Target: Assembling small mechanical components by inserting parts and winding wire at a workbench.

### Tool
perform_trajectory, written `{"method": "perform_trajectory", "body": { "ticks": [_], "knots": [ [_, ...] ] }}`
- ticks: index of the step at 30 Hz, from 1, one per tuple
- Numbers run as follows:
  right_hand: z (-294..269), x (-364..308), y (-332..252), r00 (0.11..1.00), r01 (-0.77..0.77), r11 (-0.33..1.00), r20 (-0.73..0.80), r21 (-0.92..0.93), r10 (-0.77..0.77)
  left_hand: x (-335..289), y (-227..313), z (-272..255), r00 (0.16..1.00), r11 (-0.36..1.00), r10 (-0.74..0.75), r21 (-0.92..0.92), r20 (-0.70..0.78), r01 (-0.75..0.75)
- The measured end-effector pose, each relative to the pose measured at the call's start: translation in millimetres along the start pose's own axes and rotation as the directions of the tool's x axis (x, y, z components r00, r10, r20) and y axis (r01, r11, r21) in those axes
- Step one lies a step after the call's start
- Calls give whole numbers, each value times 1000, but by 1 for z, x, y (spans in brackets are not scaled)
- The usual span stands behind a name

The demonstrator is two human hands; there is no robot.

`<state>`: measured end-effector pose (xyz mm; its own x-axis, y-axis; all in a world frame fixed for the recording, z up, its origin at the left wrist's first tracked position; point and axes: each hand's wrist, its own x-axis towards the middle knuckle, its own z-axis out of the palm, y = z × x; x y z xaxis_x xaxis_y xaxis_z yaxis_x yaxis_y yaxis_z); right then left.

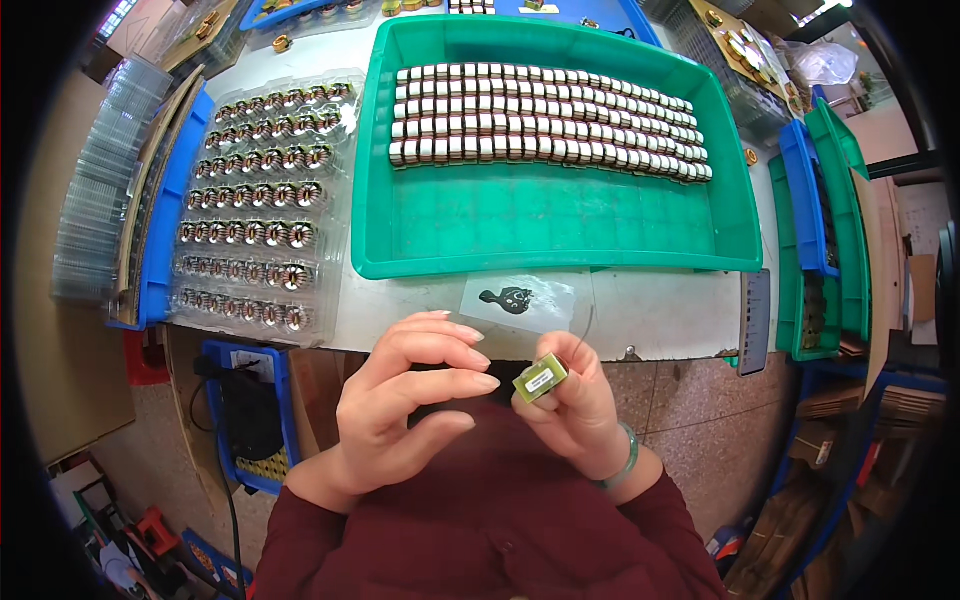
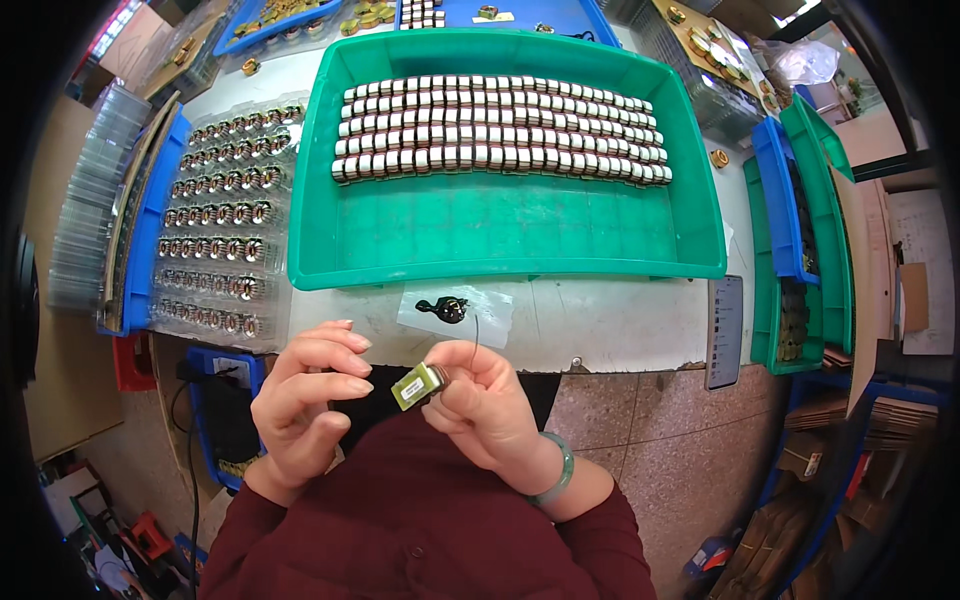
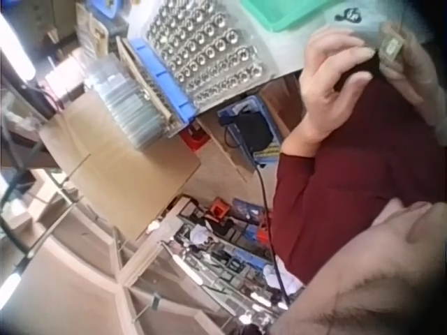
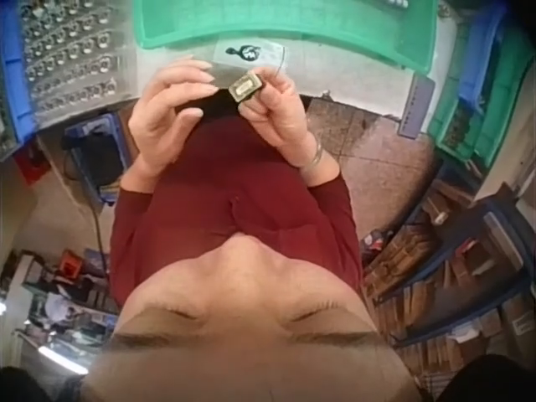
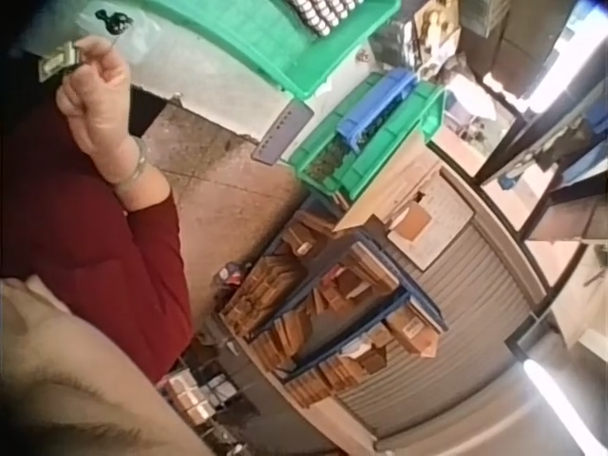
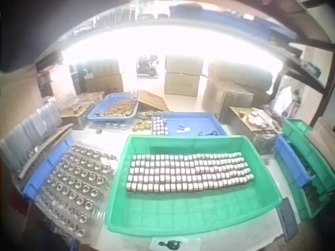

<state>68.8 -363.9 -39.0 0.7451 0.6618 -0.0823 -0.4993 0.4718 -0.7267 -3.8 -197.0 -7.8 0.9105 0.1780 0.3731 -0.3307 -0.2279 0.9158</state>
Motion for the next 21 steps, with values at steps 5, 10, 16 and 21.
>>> {"method": "perform_trajectory", "body": {
  "ticks": [5,10,16,21],
  "knots": [
    [7,6,-4,960,-278,874,76,398,270,1,-2,0,1000,1000,9,10,12,-9],
    [5,6,-1,942,-331,806,119,491,315,1,-2,-1,1000,1000,18,21,0,-18],
    [4,4,7,981,-188,859,54,477,185,6,0,1,998,996,54,75,-45,-51],
    [-5,2,11,974,226,946,72,-232,-215,15,10,1,994,945,110,309,0,-105]
  ]
}}
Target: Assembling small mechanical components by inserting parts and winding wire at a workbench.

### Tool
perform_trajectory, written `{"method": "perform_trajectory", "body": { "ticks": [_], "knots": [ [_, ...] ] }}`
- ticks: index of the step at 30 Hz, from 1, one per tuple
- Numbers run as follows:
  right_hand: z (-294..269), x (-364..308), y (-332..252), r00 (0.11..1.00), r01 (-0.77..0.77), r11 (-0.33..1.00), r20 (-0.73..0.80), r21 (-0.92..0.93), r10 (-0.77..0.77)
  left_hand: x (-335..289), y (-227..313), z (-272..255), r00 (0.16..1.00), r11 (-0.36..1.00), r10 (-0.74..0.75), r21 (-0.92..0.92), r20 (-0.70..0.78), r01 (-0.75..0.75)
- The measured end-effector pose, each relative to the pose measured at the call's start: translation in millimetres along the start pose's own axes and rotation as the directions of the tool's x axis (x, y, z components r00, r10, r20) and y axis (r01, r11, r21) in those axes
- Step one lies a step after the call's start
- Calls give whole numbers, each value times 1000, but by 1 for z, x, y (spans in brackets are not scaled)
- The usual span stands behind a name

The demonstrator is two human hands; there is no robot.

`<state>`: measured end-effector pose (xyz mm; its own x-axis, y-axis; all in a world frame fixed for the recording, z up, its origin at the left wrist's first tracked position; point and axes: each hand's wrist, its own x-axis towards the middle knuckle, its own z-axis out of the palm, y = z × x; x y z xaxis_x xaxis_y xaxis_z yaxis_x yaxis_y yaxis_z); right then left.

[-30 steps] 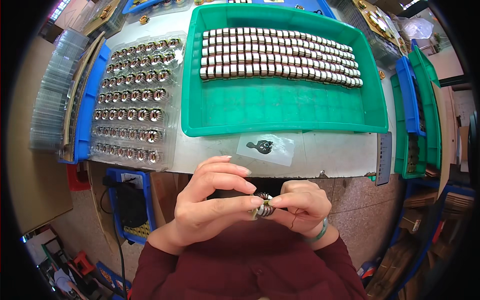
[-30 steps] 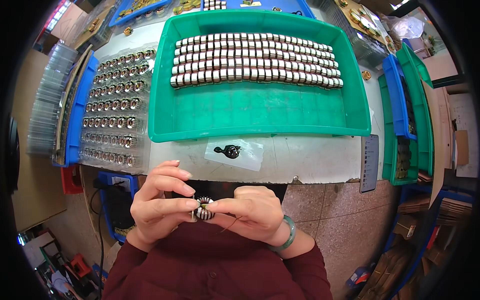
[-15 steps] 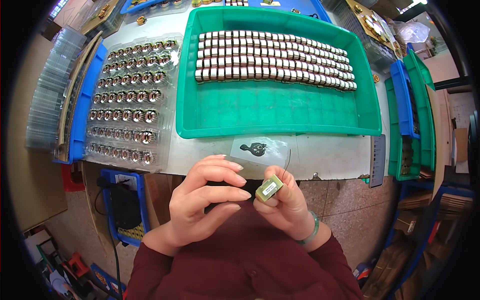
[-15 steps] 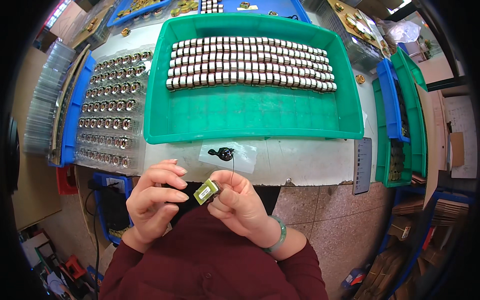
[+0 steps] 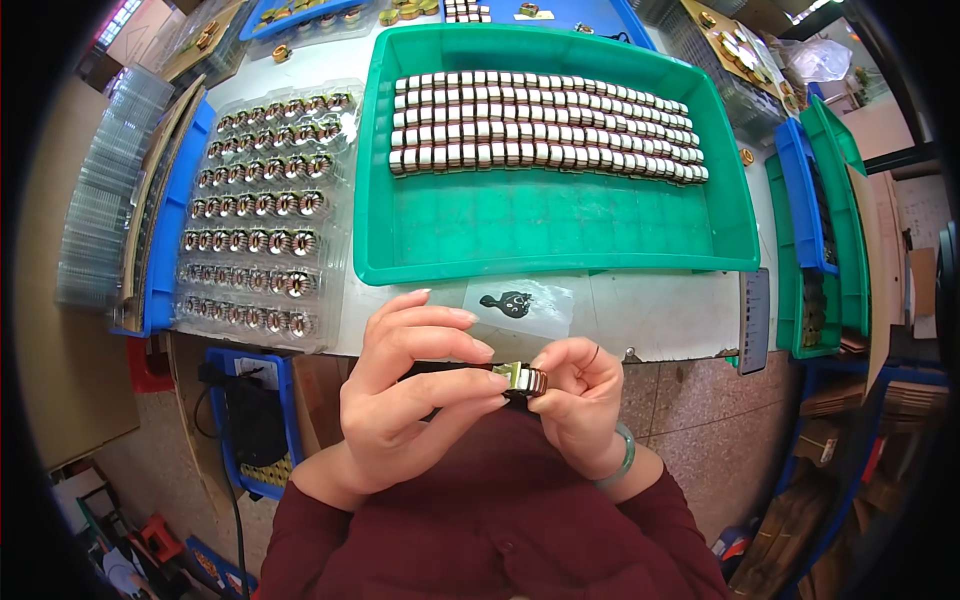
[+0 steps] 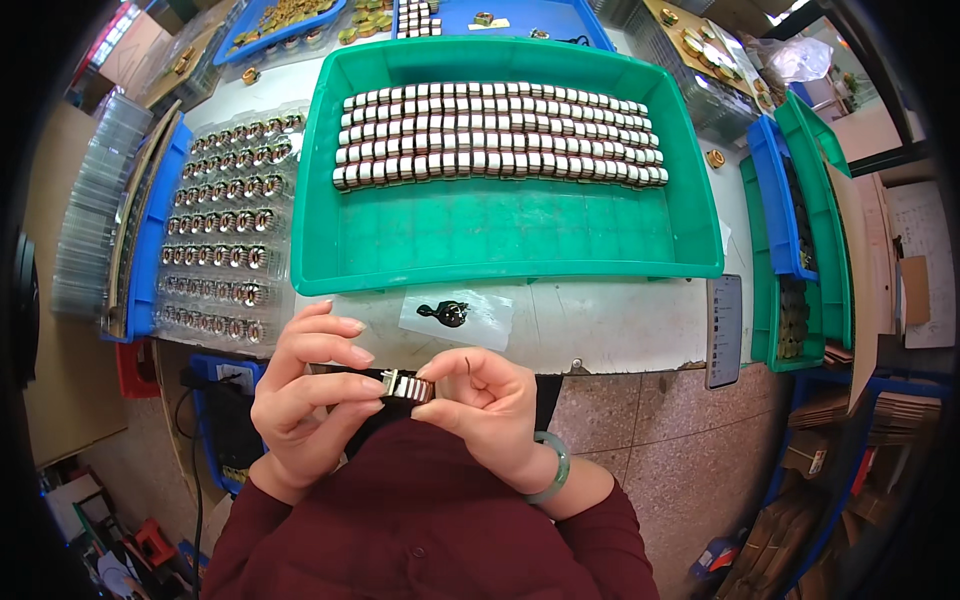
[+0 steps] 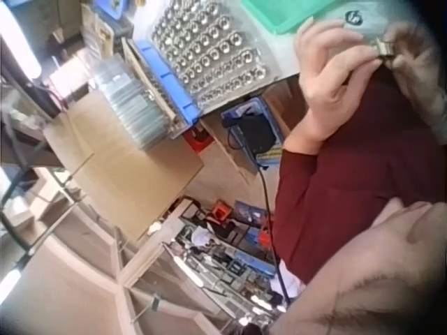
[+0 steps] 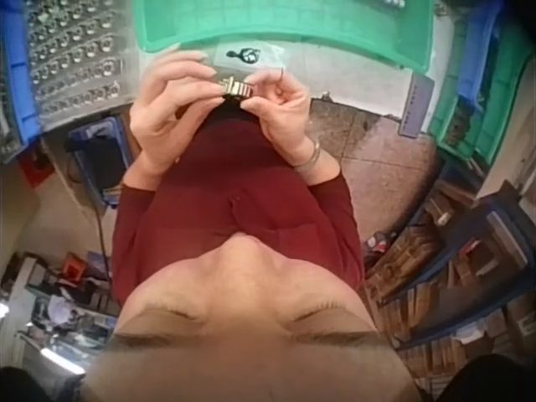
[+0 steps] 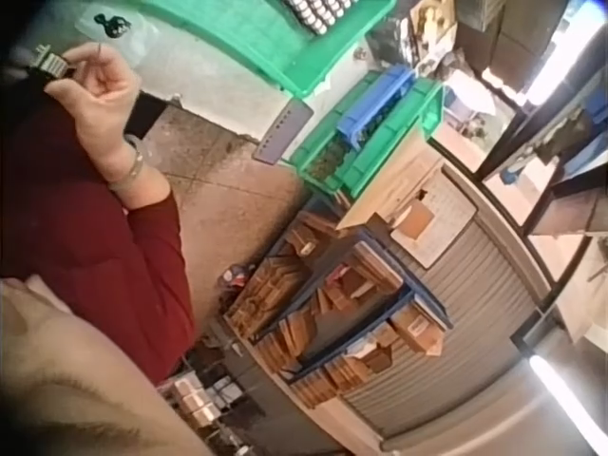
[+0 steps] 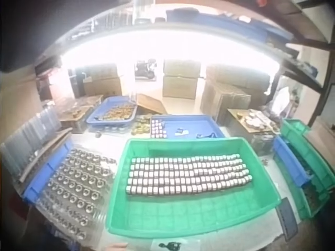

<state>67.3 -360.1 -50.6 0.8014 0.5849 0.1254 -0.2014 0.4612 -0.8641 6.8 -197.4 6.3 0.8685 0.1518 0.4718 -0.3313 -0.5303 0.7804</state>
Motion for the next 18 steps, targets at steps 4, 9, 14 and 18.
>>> {"method": "perform_trajectory", "body": {
  "ticks": [4,9,14,18],
  "knots": [
    [0,-3,-3,996,-57,997,-70,57,61,1,-5,2,1000,999,-22,-47,1,22],
    [12,4,-12,924,-260,823,-119,505,364,-1,-8,4,998,996,-69,-62,9,69],
    [15,7,-14,878,-314,693,-79,649,472,-2,-7,5,996,993,-92,-73,11,92],
    [16,7,-10,924,-226,839,-163,495,345,1,-8,8,994,991,-110,-82,6,110]
  ]
}}
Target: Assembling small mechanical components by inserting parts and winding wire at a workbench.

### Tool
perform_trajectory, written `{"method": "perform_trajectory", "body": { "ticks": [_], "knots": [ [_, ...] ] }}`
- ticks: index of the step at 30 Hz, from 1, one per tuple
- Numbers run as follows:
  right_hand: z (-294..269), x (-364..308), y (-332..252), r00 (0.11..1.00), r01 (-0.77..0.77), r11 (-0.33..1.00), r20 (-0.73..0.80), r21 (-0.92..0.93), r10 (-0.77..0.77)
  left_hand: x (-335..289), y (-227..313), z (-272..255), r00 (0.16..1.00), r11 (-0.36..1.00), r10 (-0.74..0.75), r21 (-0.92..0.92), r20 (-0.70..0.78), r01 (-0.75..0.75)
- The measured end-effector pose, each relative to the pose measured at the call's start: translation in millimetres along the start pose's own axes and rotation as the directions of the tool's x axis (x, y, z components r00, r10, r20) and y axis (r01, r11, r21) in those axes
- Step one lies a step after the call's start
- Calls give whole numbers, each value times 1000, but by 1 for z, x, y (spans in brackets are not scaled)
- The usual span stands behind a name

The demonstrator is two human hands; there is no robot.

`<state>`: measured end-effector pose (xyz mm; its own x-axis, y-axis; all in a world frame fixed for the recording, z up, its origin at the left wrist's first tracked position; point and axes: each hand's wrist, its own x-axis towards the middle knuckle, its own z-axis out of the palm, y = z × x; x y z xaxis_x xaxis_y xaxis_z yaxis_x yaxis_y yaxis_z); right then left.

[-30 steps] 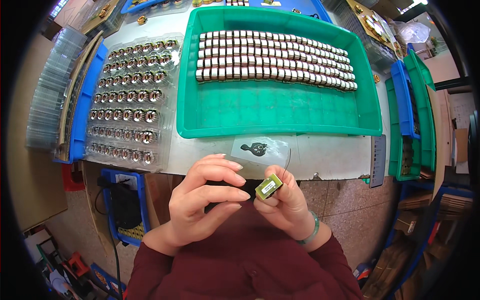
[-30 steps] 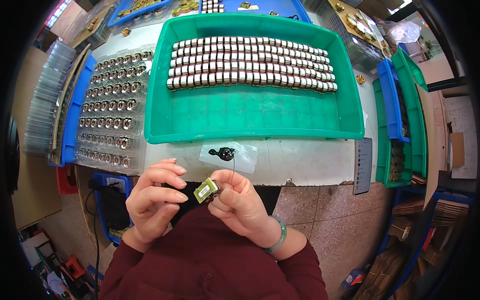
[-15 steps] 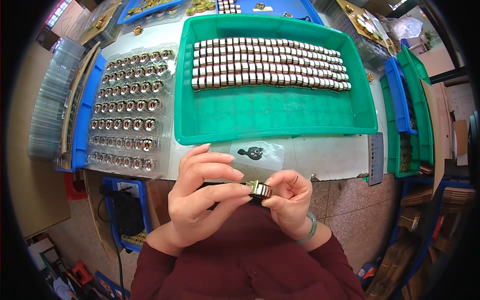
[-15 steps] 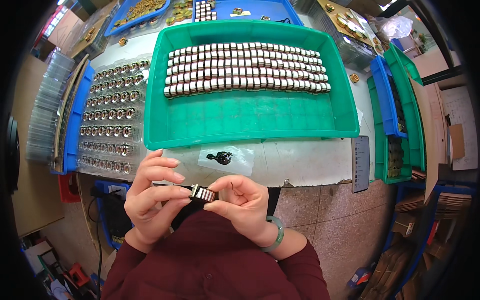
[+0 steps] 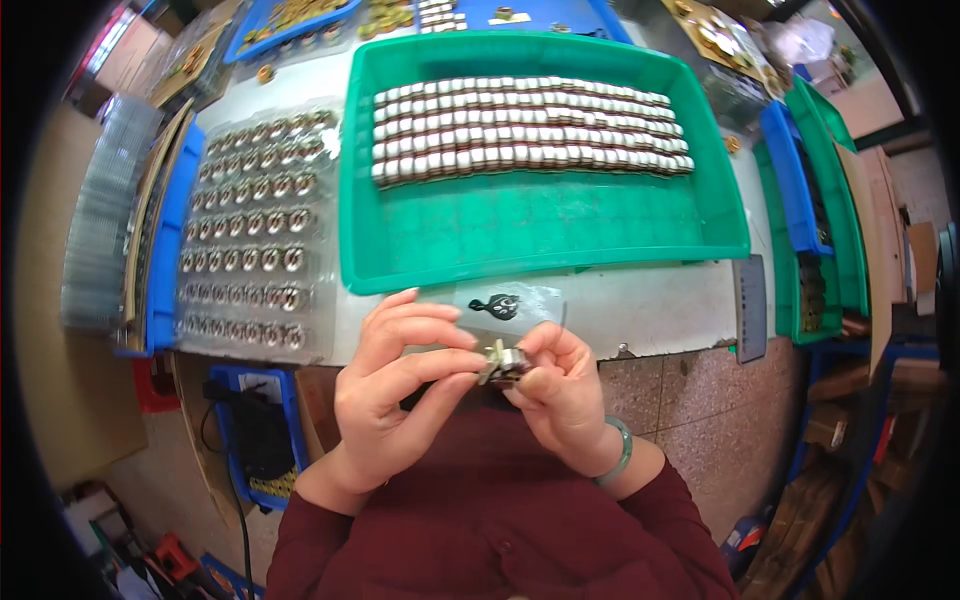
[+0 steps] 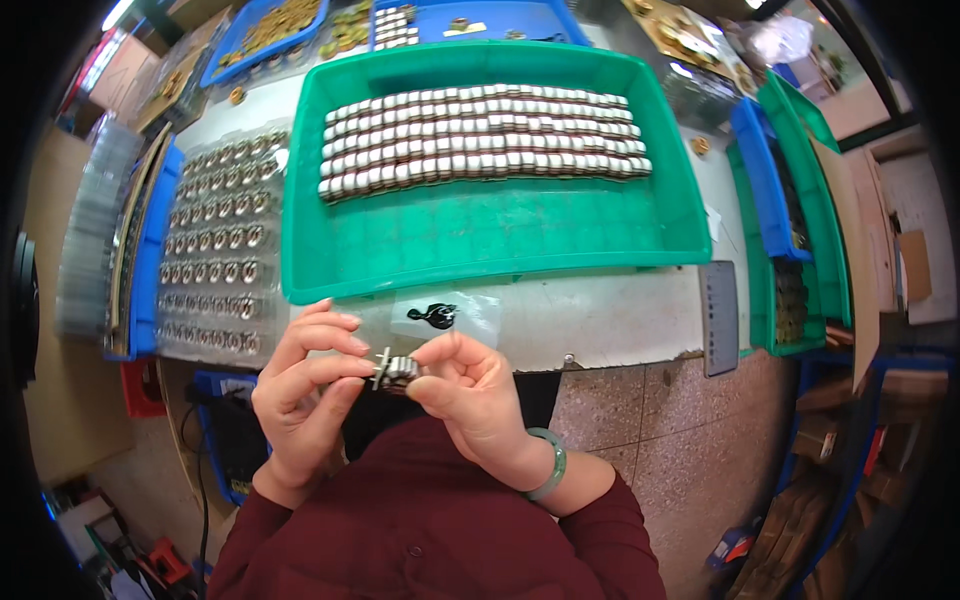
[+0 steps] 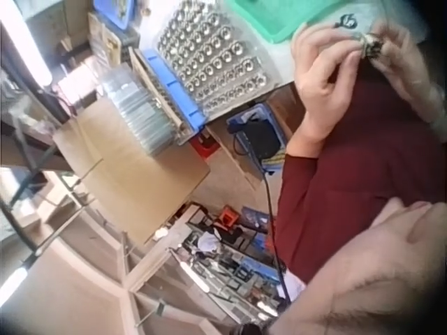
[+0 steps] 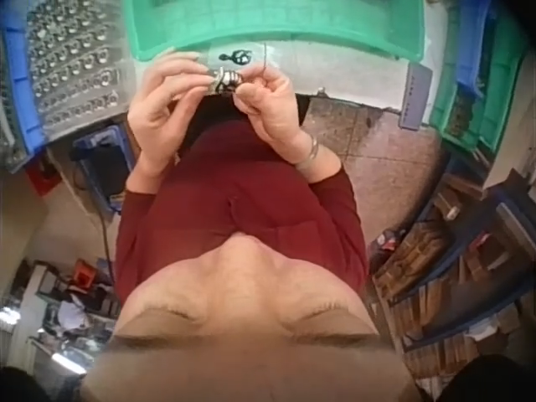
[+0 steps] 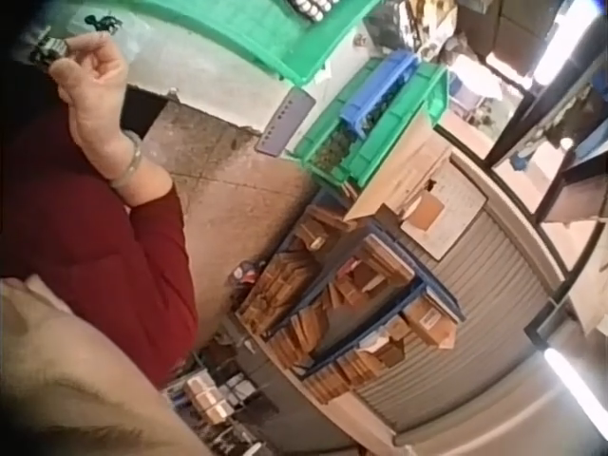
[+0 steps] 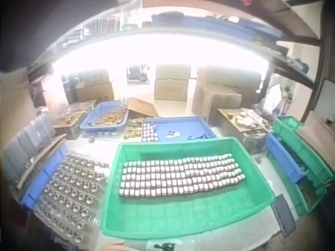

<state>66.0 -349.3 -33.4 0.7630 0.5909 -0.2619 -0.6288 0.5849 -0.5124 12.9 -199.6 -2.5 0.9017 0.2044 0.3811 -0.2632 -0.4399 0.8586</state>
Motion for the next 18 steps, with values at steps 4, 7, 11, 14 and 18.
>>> {"method": "perform_trajectory", "body": {
  "ticks": [4,7,11,14,18],
  "knots": [
    [-11,1,-3,978,210,866,105,-453,-183,3,4,5,993,997,-80,-17,-81,79],
    [-4,-2,-7,937,350,785,167,-511,-308,6,6,13,988,998,-69,2,-141,70],
    [-12,2,-6,814,558,543,288,-627,-504,7,4,18,994,996,-8,87,-107,18],
    [-13,3,-8,732,643,408,363,-649,-577,9,6,21,995,991,24,136,-95,-11],
    [-11,6,-9,627,724,269,444,-635,-640,11,8,23,995,983,61,178,-84,-46]
  ]
}}
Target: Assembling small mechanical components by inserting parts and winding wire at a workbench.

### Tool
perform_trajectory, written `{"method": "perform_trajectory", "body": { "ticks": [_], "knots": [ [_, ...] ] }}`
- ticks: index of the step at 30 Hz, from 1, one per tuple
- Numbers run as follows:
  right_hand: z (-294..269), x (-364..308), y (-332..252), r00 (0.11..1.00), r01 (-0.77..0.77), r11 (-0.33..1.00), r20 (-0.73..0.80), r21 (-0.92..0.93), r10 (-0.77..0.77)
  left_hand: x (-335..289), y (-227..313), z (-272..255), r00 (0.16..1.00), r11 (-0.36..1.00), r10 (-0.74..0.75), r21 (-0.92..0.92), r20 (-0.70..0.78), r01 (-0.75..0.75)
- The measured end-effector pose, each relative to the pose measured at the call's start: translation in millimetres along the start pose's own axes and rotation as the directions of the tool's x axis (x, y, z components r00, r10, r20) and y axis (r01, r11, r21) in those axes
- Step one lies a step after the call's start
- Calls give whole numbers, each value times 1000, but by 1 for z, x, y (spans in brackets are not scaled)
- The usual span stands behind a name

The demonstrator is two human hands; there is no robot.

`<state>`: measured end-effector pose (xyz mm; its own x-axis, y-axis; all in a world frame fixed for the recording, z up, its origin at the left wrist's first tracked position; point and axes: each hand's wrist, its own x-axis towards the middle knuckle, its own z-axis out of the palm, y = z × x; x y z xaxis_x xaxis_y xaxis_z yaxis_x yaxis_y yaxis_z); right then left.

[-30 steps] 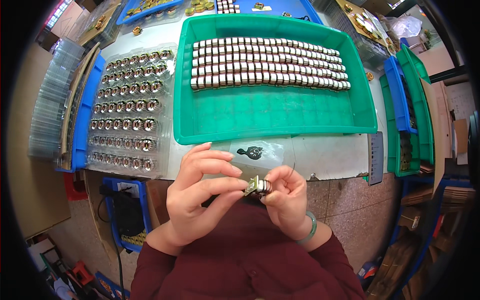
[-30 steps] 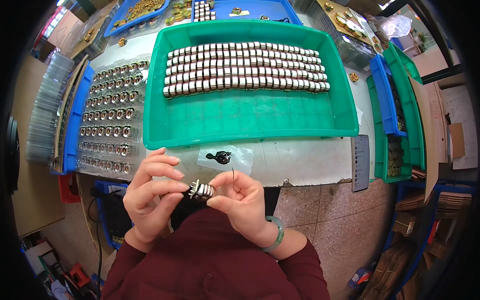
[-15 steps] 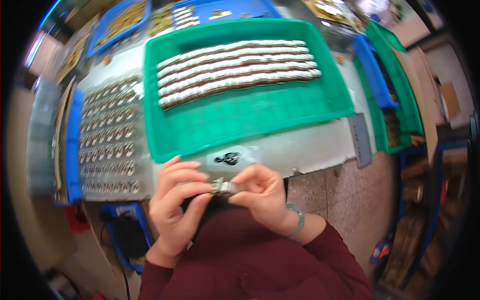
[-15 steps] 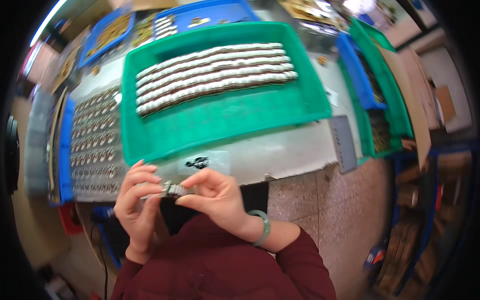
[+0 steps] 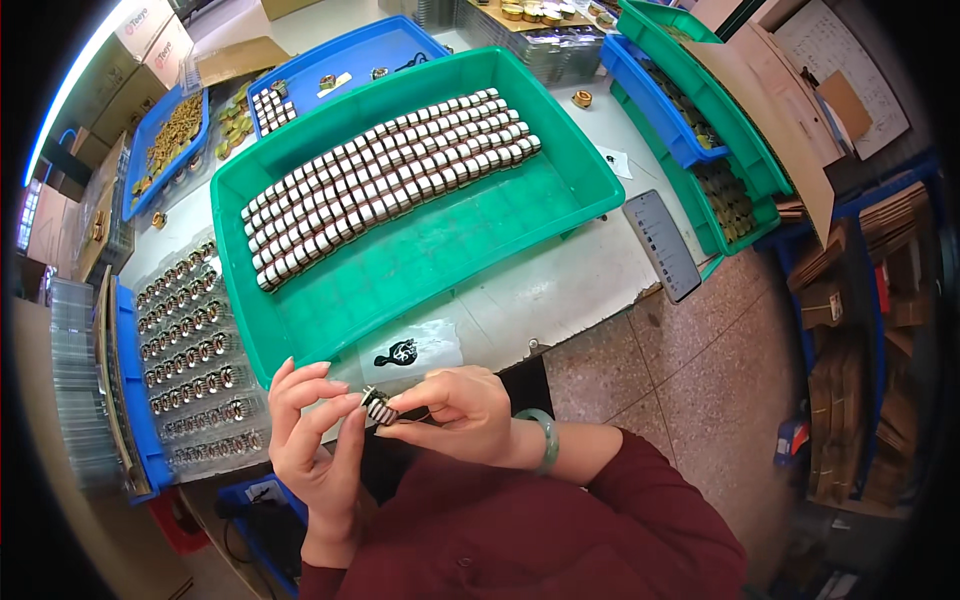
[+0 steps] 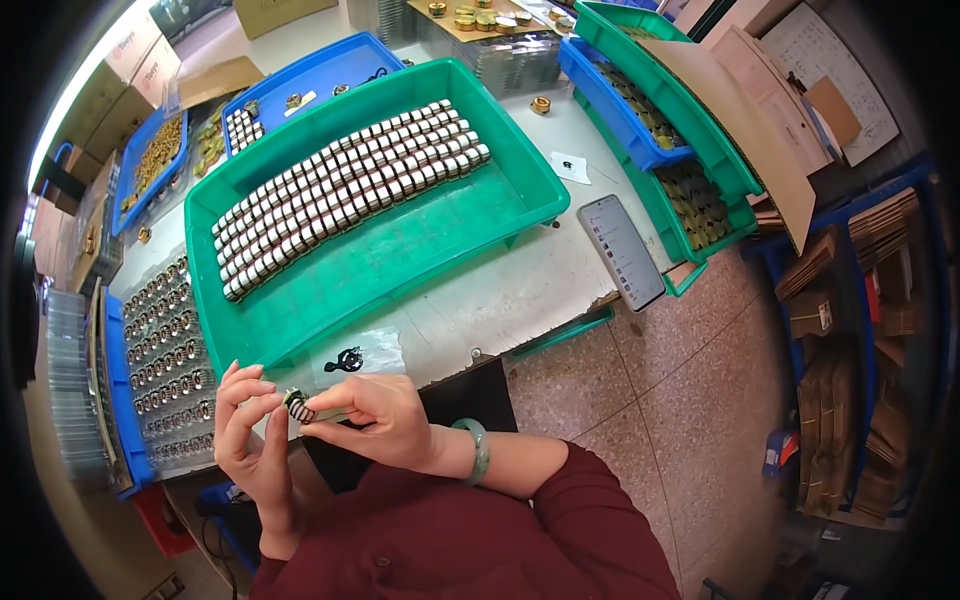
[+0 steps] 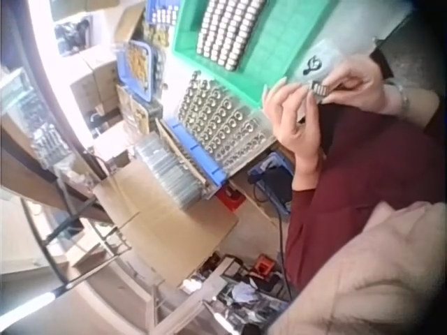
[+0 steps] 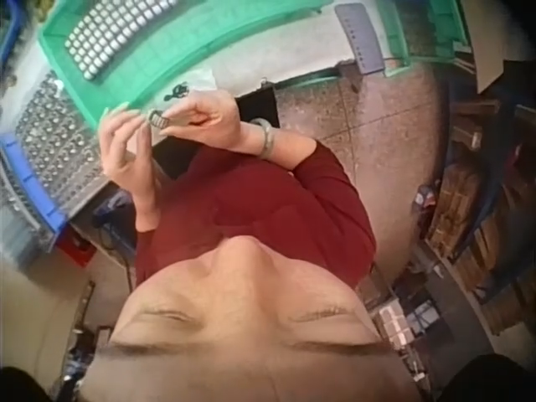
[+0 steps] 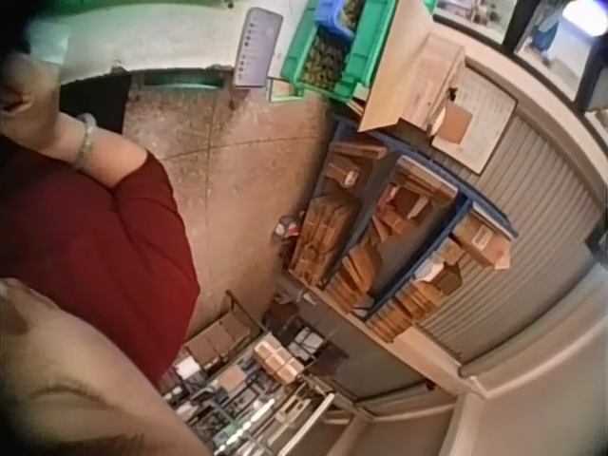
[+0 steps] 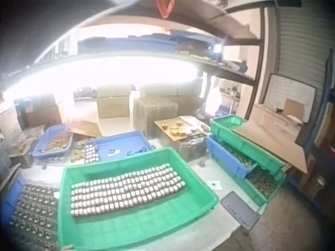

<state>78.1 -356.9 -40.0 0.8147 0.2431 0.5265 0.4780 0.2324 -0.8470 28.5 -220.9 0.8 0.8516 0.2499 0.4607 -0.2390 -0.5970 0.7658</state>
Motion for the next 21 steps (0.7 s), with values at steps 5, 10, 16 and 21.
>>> {"method": "perform_trajectory", "body": {
  "ticks": [5,10,16,21],
  "knots": [
    [8,1,3,995,86,996,-59,36,-84,1,-6,2,998,1000,22,-4,-52,-22],
    [6,3,9,986,160,981,-66,113,-153,3,-15,-2,990,995,-43,-99,-136,30],
    [-24,-8,18,988,-68,996,-142,-52,61,-2,-31,-23,963,928,-233,-327,-136,178],
    [-58,-18,42,991,-61,969,-127,-241,31,-8,-41,-30,944,804,-327,-541,-53,248]
  ]
}}
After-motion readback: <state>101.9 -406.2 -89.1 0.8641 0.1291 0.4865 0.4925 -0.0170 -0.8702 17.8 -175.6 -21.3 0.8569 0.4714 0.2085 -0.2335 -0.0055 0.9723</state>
